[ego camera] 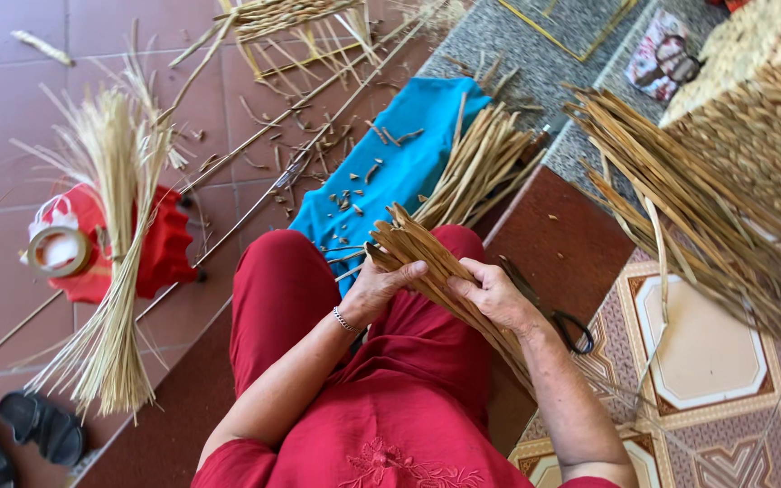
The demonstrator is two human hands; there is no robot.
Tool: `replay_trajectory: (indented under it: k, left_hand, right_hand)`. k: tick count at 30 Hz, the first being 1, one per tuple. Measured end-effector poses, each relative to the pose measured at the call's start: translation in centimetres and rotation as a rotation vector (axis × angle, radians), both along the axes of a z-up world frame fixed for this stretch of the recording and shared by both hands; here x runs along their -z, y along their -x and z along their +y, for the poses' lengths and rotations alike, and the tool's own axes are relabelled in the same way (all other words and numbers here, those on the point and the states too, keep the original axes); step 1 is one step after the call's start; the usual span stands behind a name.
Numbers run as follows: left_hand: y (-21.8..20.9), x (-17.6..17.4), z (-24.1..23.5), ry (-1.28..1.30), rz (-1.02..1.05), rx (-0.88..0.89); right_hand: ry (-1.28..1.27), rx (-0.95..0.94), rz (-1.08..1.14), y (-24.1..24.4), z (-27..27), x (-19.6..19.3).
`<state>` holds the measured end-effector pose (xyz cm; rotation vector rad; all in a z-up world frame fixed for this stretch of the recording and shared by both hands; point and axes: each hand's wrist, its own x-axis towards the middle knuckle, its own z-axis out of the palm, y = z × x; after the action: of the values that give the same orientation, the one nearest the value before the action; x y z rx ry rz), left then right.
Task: The person sits on the floor and uses shears to trim the ends of dried plant stems. They repeatedly pick up bundles of stems, cut the tips, and place the trimmed pieces aside on a blue cloth.
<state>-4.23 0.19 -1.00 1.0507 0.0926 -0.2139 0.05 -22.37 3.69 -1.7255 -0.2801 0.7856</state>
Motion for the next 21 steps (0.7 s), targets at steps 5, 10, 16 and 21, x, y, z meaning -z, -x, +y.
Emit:
replay_trajectory:
  k: [5, 10, 16, 21]
  left_hand:
    - [1.6, 1.4, 0.7, 0.019, -0.037, -0.067]
    - [2.5, 2.1, 0.9, 0.006, -0.014, -0.126]
    - [3.1, 1.3, 2.3, 0.025, -0.052, -0.023]
    - [2.6, -0.2, 4.4, 0.083, -0.110, 0.018]
  right_hand:
    - [0.136, 0.044, -0.181, 2.0, 2.5, -0.5]
    - [0.194, 0.114, -0.121, 2.8, 3.4, -1.8]
    - [0.219, -0.069, -0.317, 3.7, 3.8, -3.8]
    - [0.349, -0.091, -0.564, 3.8, 4.2, -2.9]
